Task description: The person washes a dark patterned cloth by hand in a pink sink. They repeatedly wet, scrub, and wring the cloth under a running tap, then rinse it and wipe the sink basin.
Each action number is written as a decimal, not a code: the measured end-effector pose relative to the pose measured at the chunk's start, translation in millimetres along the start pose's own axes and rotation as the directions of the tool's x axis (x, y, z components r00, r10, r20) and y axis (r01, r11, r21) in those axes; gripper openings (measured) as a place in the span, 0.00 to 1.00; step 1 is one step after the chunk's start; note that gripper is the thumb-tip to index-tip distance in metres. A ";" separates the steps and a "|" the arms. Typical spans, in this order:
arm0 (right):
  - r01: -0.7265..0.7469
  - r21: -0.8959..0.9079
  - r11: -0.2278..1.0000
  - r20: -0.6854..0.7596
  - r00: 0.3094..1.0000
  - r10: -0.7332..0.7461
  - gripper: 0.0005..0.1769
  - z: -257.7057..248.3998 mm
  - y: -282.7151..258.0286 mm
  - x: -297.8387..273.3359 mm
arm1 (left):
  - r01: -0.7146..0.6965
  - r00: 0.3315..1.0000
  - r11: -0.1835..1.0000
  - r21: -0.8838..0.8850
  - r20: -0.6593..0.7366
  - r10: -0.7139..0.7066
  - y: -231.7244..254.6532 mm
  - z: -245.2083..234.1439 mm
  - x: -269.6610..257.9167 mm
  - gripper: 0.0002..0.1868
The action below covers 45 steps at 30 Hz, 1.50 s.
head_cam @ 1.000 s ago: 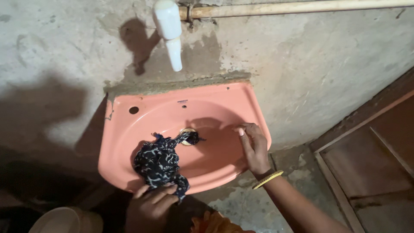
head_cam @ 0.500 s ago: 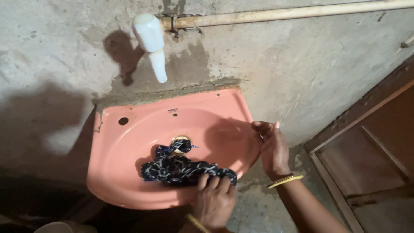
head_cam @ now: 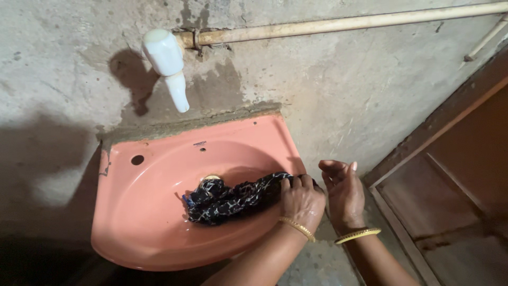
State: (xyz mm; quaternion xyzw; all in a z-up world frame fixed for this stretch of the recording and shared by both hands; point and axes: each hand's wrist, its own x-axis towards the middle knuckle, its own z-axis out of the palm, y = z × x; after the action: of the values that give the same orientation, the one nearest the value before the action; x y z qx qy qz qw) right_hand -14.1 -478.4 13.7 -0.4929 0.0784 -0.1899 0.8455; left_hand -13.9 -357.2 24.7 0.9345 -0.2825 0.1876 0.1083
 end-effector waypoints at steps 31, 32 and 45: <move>0.592 -0.487 0.642 0.553 0.778 -0.297 0.18 80.3 25.1 -24.5 | 0.307 0.951 0.940 0.147 -0.079 -0.298 -264.2 -79.0 -225.6 0.15; 0.608 -0.482 0.631 0.552 0.770 -0.321 0.18 80.3 24.9 -23.3 | 0.416 0.909 0.891 0.181 -0.040 -0.416 -278.1 -100.5 -217.8 0.15; 0.702 -0.592 0.396 0.536 0.710 -0.456 0.15 66.1 24.9 -2.7 | 0.282 0.868 0.941 0.189 0.368 -0.334 -295.5 -138.9 -215.1 0.17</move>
State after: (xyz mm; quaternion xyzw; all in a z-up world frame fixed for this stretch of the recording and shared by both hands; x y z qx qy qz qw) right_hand 10.6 -413.2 25.2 -0.8177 -0.1516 -0.3491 0.4320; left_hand -51.7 31.9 33.5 0.9910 -0.1330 -0.0067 0.0169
